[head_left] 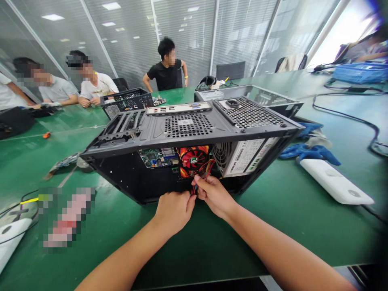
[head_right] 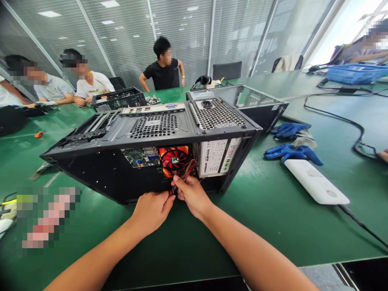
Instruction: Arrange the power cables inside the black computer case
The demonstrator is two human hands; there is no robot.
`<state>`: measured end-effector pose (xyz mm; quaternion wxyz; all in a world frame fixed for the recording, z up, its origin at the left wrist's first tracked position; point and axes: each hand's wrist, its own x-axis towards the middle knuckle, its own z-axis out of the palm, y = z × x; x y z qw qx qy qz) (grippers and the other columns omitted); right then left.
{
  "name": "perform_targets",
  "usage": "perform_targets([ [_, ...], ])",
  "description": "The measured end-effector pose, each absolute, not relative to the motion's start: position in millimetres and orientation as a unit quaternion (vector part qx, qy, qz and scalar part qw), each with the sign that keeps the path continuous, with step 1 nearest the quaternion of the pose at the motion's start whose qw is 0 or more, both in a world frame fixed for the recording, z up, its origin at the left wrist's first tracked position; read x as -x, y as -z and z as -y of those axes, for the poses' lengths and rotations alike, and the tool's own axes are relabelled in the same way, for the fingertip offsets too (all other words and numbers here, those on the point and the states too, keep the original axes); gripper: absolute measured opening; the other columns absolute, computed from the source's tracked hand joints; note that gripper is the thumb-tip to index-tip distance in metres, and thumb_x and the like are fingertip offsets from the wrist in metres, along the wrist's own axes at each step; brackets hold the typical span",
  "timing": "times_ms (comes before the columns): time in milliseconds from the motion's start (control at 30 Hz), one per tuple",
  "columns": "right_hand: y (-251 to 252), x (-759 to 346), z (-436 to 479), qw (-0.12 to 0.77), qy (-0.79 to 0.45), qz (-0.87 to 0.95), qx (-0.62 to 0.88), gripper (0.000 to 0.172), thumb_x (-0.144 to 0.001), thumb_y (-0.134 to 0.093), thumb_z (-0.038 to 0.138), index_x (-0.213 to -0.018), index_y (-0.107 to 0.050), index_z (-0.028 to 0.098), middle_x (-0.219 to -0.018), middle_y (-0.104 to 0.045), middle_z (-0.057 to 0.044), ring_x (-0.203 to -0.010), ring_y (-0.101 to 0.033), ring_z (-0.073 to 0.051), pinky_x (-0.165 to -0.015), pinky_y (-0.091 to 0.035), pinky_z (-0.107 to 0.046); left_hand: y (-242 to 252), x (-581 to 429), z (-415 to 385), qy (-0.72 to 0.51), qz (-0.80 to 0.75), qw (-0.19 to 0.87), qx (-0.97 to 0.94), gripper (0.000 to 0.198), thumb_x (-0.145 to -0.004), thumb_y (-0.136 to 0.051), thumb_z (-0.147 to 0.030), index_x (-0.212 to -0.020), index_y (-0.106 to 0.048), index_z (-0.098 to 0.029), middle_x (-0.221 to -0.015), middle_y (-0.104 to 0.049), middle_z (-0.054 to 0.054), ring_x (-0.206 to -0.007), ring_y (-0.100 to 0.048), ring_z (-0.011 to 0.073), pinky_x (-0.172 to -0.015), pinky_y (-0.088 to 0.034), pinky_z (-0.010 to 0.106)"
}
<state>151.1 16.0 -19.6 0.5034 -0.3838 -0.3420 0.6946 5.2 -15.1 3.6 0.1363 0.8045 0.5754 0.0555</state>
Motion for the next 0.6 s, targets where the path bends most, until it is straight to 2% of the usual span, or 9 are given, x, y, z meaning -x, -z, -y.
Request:
perform_targets([
  [100, 18.6, -152.2, -16.0, 0.495, -0.696, 0.345, 0.39, 0.043, -0.064, -0.078, 0.055, -0.068, -0.062, 0.015, -0.043, -0.035, 0.009, -0.042, -0.026, -0.005, -0.045, -0.017, -0.025, -2.2, -5.3, 14.7, -0.086, -0.572, 0.178, -0.796, 0.039, -0.094, -0.036, -0.039, -0.072, -0.059, -0.017, -0.065, -0.062, 0.007, -0.061, -0.061, 0.0204, -0.061, -0.039, 0.03],
  [267, 13.9, -155.4, -15.9, 0.472, -0.726, 0.332, 0.375, 0.042, -0.066, -0.077, 0.053, -0.07, -0.063, 0.014, -0.045, -0.036, 0.008, -0.043, -0.027, -0.005, -0.045, -0.019, -0.024, 0.1, -2.2, 6.3, -0.151, -0.532, 0.523, -0.649, 0.044, -0.089, -0.038, -0.052, -0.061, -0.046, -0.019, -0.039, -0.043, -0.004, -0.035, -0.041, 0.0097, -0.042, -0.033, 0.021],
  [367, 11.8, -157.0, -15.9, 0.466, -0.743, 0.327, 0.351, 0.04, -0.068, -0.076, 0.052, -0.071, -0.065, 0.013, -0.047, -0.037, 0.008, -0.044, -0.028, -0.005, -0.046, -0.02, -0.024, 1.4, 1.1, -0.5, -0.142, -0.482, 0.648, -0.572, 0.05, -0.082, -0.039, -0.063, -0.06, -0.046, -0.019, -0.035, -0.041, -0.005, -0.028, -0.033, 0.0078, -0.034, -0.028, 0.02],
  [467, 12.0, -158.2, -16.5, 0.462, -0.737, 0.339, 0.359, 0.04, -0.067, -0.077, 0.051, -0.074, -0.065, 0.013, -0.048, -0.037, 0.008, -0.044, -0.029, -0.005, -0.046, -0.02, -0.024, 2.0, 2.8, -1.9, -0.142, -0.475, 0.661, -0.563, 0.052, -0.079, -0.041, -0.067, -0.059, -0.045, -0.019, -0.033, -0.041, -0.006, -0.027, -0.033, 0.0074, -0.032, -0.026, 0.019],
  [600, 14.7, -158.5, -17.8, 0.456, -0.718, 0.354, 0.388, 0.042, -0.065, -0.078, 0.053, -0.074, -0.065, 0.013, -0.051, -0.04, 0.007, -0.044, -0.032, -0.005, -0.046, -0.021, -0.023, 0.5, 1.0, 5.3, -0.147, -0.535, 0.558, -0.617, 0.047, -0.086, -0.041, -0.058, -0.062, -0.048, -0.018, -0.038, -0.044, -0.006, -0.033, -0.039, 0.0079, -0.039, -0.031, 0.019],
])
